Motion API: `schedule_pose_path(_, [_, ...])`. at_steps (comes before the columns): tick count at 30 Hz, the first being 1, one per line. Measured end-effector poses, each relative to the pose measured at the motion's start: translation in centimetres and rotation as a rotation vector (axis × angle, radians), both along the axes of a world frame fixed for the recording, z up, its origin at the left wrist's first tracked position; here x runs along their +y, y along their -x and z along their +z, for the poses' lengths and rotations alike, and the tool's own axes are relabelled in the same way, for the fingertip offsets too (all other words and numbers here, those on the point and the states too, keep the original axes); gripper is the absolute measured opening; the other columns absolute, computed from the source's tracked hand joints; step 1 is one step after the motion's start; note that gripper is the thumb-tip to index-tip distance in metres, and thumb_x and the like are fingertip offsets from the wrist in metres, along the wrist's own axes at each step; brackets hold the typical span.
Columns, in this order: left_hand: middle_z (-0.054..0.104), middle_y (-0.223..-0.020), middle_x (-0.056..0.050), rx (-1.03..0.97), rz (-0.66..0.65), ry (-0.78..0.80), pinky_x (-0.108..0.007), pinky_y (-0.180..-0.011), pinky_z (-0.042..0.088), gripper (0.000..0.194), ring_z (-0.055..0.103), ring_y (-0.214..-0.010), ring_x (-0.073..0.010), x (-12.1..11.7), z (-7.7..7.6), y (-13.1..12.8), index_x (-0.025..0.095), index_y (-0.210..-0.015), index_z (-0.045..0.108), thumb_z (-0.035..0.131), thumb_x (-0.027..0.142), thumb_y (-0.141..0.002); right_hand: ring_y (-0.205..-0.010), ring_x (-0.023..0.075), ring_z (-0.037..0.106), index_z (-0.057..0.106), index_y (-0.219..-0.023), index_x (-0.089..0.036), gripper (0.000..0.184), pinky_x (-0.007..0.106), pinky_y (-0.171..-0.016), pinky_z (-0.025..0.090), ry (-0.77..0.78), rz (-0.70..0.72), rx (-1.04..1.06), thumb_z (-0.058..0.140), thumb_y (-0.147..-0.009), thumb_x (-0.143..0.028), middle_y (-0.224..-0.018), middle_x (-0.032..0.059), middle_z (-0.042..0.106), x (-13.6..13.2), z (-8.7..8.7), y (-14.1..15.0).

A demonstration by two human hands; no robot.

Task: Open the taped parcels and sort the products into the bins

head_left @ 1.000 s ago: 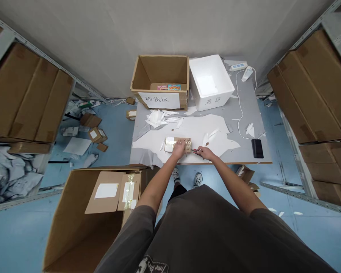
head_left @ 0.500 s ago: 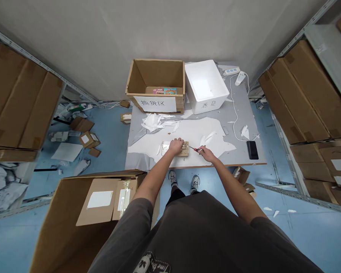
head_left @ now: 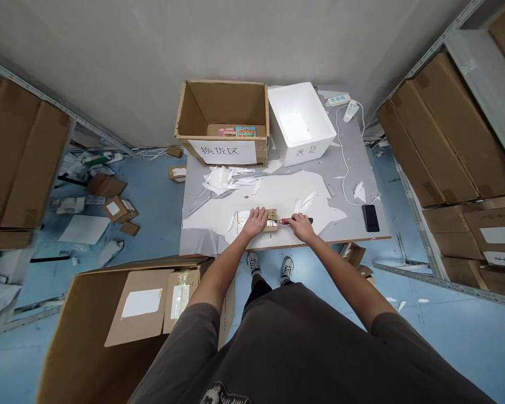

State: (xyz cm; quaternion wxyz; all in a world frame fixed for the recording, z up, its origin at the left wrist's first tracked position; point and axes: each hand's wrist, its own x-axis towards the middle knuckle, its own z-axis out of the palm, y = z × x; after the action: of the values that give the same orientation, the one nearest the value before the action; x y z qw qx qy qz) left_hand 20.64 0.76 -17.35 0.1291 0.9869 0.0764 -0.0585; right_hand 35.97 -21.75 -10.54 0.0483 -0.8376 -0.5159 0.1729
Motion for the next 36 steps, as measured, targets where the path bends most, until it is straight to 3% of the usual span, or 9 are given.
schedule_pose_path(4, [0.050,-0.165,-0.026,-0.055,0.011,0.018,-0.067,-0.131,0.028,0.061,0.045,-0.156,-0.0405,-0.1,-0.8,0.1,0.009,-0.163,0.050,0.044,0.025,-0.104,-0.112,0.0314,0.052,0.074,-0.139,-0.029,0.037,0.041,-0.095,0.035,-0.010,-0.006,-0.049,0.047,-0.114,-0.033,-0.121,0.0143,0.068,-0.5,-0.6,0.2])
schedule_pose_path(11, [0.056,-0.161,-0.024,-0.089,0.036,0.025,-0.064,-0.130,0.032,0.054,0.051,-0.152,-0.0386,-0.4,-0.1,0.2,0.008,-0.156,0.058,0.042,0.027,-0.108,-0.112,0.0308,0.050,0.073,-0.140,-0.029,0.037,0.039,-0.092,0.033,-0.031,0.021,-0.076,0.048,-0.113,-0.031,-0.123,0.0142,0.067,-0.8,-1.0,-1.0])
schedule_pose_path(16, [0.052,-0.166,-0.021,-0.036,0.053,0.048,-0.062,-0.132,0.028,0.055,0.046,-0.156,-0.0374,-0.7,1.2,0.0,0.012,-0.159,0.054,0.043,0.027,-0.108,-0.112,0.0307,0.051,0.074,-0.138,-0.027,0.037,0.040,-0.091,0.034,-0.041,0.010,-0.010,0.046,-0.113,-0.032,-0.124,0.0142,0.068,-0.9,-0.9,-1.4])
schedule_pose_path(21, [0.043,-0.173,-0.017,0.078,0.047,0.075,-0.056,-0.134,0.022,0.059,0.038,-0.161,-0.0347,-0.3,3.6,0.0,0.018,-0.166,0.046,0.041,0.035,-0.110,-0.115,0.0319,0.055,0.074,-0.136,-0.026,0.038,0.041,-0.094,0.039,-0.056,-0.022,0.090,0.046,-0.113,-0.035,-0.123,0.0147,0.070,-2.0,0.6,-1.5])
schedule_pose_path(25, [0.035,-0.178,-0.013,0.138,-0.007,0.081,-0.057,-0.133,0.020,0.070,0.027,-0.165,-0.0372,0.9,5.9,0.6,0.025,-0.170,0.040,0.047,0.054,-0.107,-0.118,0.0322,0.060,0.072,-0.136,-0.025,0.039,0.043,-0.099,0.046,-0.179,-0.165,0.223,0.044,-0.111,-0.037,-0.126,0.0142,0.072,-2.5,1.9,-1.2])
schedule_pose_path(28, [0.027,-0.181,-0.012,0.232,-0.035,0.082,-0.060,-0.132,0.020,0.094,0.021,-0.165,-0.0432,2.1,7.3,1.2,0.031,-0.172,0.034,0.070,0.063,-0.092,-0.116,0.0305,0.065,0.068,-0.137,-0.024,0.045,0.045,-0.101,0.051,-0.380,-0.376,0.443,0.042,-0.110,-0.048,-0.127,0.0125,0.074,-1.7,2.3,-0.5])
schedule_pose_path(32, [0.036,-0.175,-0.014,0.321,0.002,0.060,-0.057,-0.126,0.029,0.108,0.039,-0.154,-0.0429,3.0,8.6,1.5,0.039,-0.171,0.034,0.087,0.050,-0.078,-0.094,0.0254,0.071,0.064,-0.134,-0.022,0.064,0.042,-0.090,0.059,-0.624,-0.654,0.788,0.045,-0.100,-0.073,-0.110,0.0101,0.077,0.2,2.4,0.8])
schedule_pose_path(36, [0.048,-0.161,-0.019,0.351,0.222,0.020,-0.057,-0.113,0.043,0.109,0.052,-0.137,-0.0428,1.3,8.8,1.1,0.034,-0.171,0.033,0.084,0.062,-0.079,-0.076,0.0198,0.070,0.062,-0.127,-0.022,0.072,0.037,-0.079,0.060,-0.758,-0.819,0.980,0.053,-0.090,-0.083,-0.099,0.0072,0.077,1.8,2.7,2.0])
